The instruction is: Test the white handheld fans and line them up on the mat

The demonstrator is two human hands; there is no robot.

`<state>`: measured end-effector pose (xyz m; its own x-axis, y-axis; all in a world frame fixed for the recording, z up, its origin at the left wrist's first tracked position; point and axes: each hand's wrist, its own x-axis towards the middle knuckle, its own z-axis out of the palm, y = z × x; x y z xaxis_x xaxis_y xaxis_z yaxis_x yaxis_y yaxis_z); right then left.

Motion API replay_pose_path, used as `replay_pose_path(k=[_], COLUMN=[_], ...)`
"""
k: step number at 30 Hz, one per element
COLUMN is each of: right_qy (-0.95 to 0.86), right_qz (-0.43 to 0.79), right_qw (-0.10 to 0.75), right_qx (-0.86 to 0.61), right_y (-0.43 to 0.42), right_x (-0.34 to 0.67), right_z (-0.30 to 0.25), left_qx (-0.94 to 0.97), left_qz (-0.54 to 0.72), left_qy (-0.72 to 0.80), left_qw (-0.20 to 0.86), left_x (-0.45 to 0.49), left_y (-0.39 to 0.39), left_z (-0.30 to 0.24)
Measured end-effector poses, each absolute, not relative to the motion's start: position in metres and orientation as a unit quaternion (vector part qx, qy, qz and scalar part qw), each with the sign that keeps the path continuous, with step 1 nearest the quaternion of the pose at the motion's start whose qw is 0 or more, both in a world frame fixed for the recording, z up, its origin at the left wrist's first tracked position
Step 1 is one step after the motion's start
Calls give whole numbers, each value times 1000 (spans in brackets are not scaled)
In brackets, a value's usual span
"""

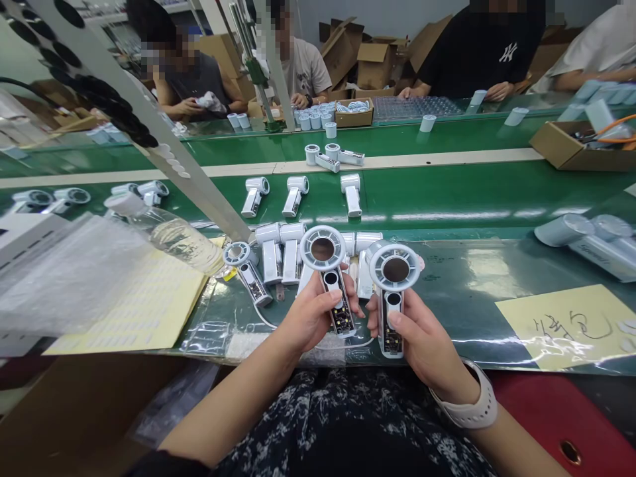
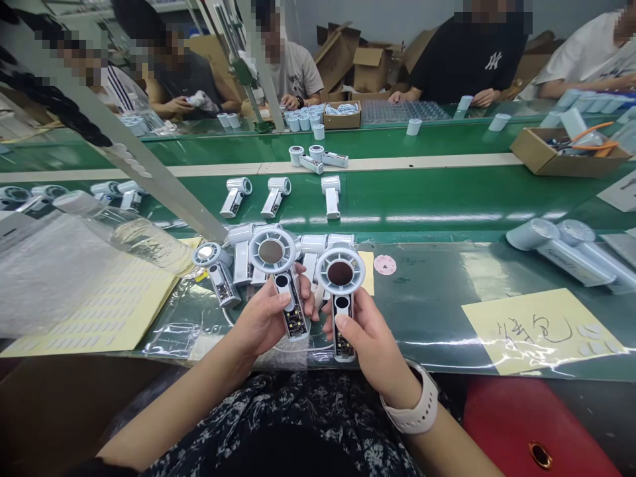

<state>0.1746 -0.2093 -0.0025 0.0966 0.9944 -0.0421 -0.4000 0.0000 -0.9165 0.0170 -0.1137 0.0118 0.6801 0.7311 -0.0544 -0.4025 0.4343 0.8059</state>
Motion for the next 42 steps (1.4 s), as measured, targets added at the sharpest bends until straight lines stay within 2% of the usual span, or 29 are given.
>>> replay_pose_path(k=[13,23,27,31,38,42], right_qy=[-300,-186,-137,-169,-178,-118], right_qz=[602,636,639,656,643,651], right_qw=[618,644,639,642,650,653], right_qx=[-407,-383,-405,-359,-365,-368], right_y=[-205,-204,-203,-204,-207,-206], right_x=[178,179,180,178,184,183], right_z=[11,0,0,8,14,9], left_qx=[455,488,472,451,458,421], left_qz=[367,334,303,271,279,281], left_qy=[232,354,340,314,249,240], left_qw=[777,725,755,790,806,828], left_x=[18,20,19,17,14,18], left_y=[-115,-117,-118,-120,-120,-121], left_z=[21,16,15,15,22,25])
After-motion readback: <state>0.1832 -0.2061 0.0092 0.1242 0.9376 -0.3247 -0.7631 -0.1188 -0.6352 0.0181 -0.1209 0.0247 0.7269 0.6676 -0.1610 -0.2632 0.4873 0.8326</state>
